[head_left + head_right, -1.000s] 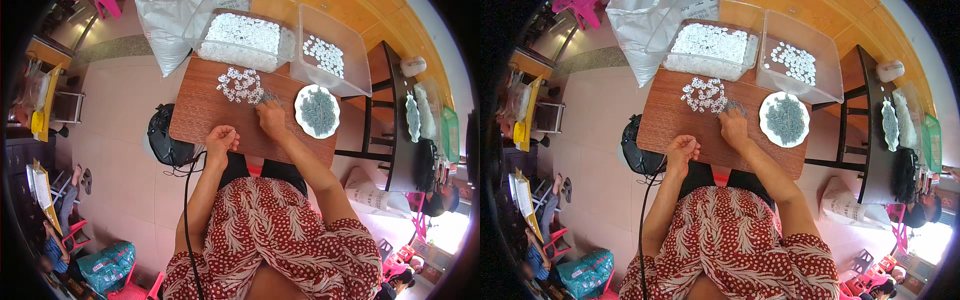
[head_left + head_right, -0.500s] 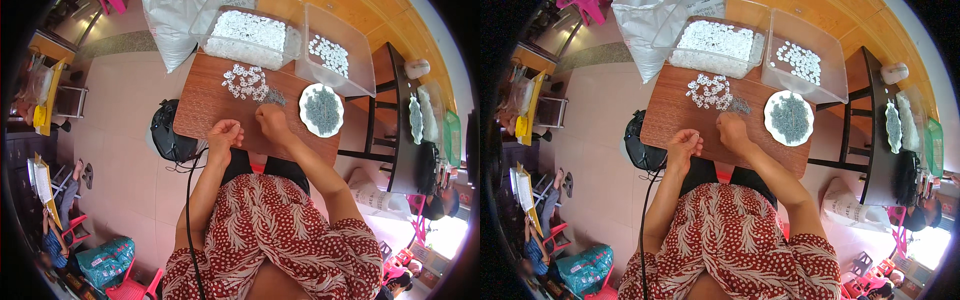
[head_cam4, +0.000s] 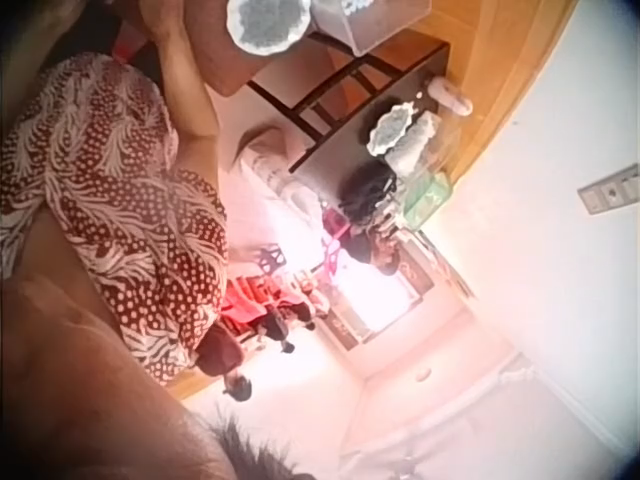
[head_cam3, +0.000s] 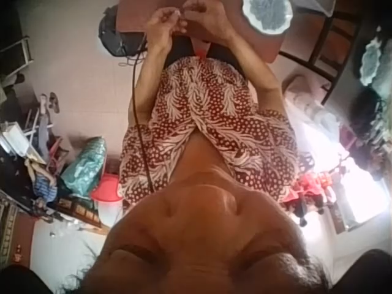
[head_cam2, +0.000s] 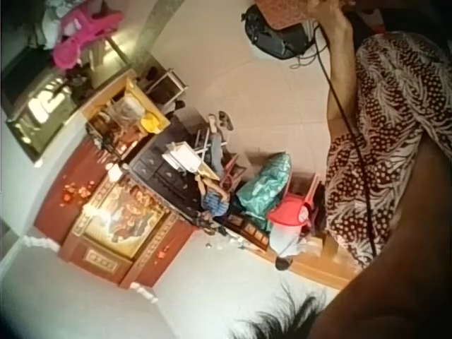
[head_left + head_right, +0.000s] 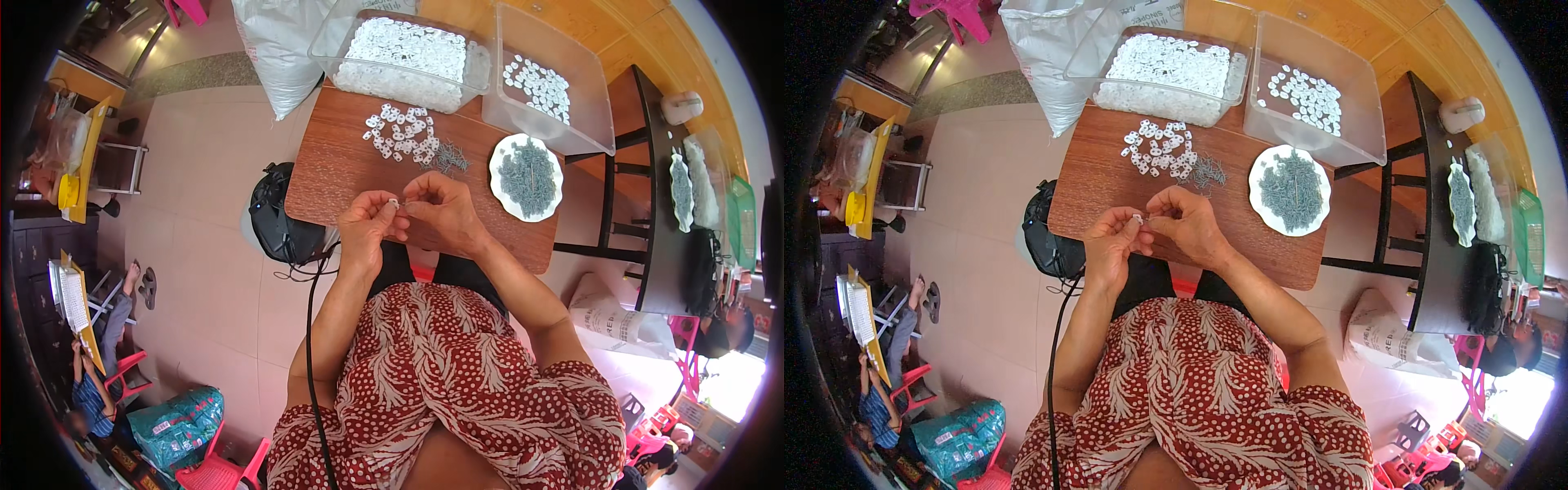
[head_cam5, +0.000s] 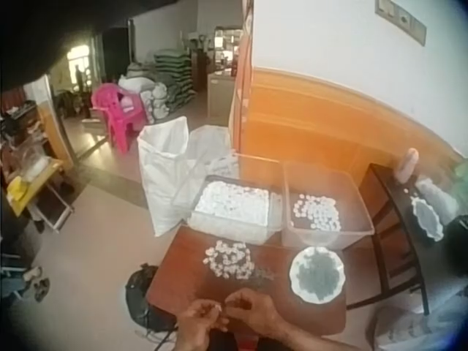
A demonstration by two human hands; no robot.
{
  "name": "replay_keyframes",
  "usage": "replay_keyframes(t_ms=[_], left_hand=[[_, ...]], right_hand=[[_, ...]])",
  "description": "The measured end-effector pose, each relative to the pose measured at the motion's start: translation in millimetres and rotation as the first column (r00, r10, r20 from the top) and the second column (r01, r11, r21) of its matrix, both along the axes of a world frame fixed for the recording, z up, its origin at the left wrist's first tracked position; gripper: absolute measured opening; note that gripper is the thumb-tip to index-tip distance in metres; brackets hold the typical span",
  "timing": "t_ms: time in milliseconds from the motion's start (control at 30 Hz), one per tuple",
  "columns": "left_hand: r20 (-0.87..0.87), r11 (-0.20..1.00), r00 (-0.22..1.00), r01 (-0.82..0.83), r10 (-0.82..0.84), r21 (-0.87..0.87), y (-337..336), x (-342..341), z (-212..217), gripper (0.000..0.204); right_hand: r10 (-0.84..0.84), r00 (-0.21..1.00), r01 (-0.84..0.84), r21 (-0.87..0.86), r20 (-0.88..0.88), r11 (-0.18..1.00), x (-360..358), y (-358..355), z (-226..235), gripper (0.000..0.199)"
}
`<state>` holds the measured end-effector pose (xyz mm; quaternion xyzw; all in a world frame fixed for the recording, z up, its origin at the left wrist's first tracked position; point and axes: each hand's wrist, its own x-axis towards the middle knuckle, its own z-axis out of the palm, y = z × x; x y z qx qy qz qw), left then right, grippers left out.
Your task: Manually inserting small metal pins into plastic connector housings at a workstation.
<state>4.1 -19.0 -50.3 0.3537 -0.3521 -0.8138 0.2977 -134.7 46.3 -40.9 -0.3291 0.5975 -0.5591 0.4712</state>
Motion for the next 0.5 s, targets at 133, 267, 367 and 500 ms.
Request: replay_keyframes(t_ms=[133, 267, 367, 500], left_hand=[[0.044, 0.999, 0.999, -0.031, 0.032, -0.021, 2.7, -1.3, 8.5, 0.011], [0.055, 0.997, 0.998, -0.027, 0.032, -0.078, 5.1, 2.4, 2.4, 0.009], [0.056, 0.995, 0.998, -0.026, 0.031, -0.094, 5.9, 3.3, 2.0, 0.009], [0.052, 0.995, 0.998, -0.043, 0.048, -0.088, 7.0, 4.2, 3.4, 0.009]], right_hand=[[0.032, 0.987, -0.034, -0.008, -0.160, 0.999, 2.2, -0.7, 4.5, 0.016], [0.033, 0.999, -0.033, 0.004, -0.042, 0.999, 7.0, -2.2, 9.1, 0.017], [0.051, 0.998, -0.052, -0.019, -0.032, 0.998, 8.7, -3.2, 9.3, 0.016], [0.094, 0.996, -0.094, -0.007, -0.009, 0.996, 8.4, -4.0, 7.3, 0.017]])
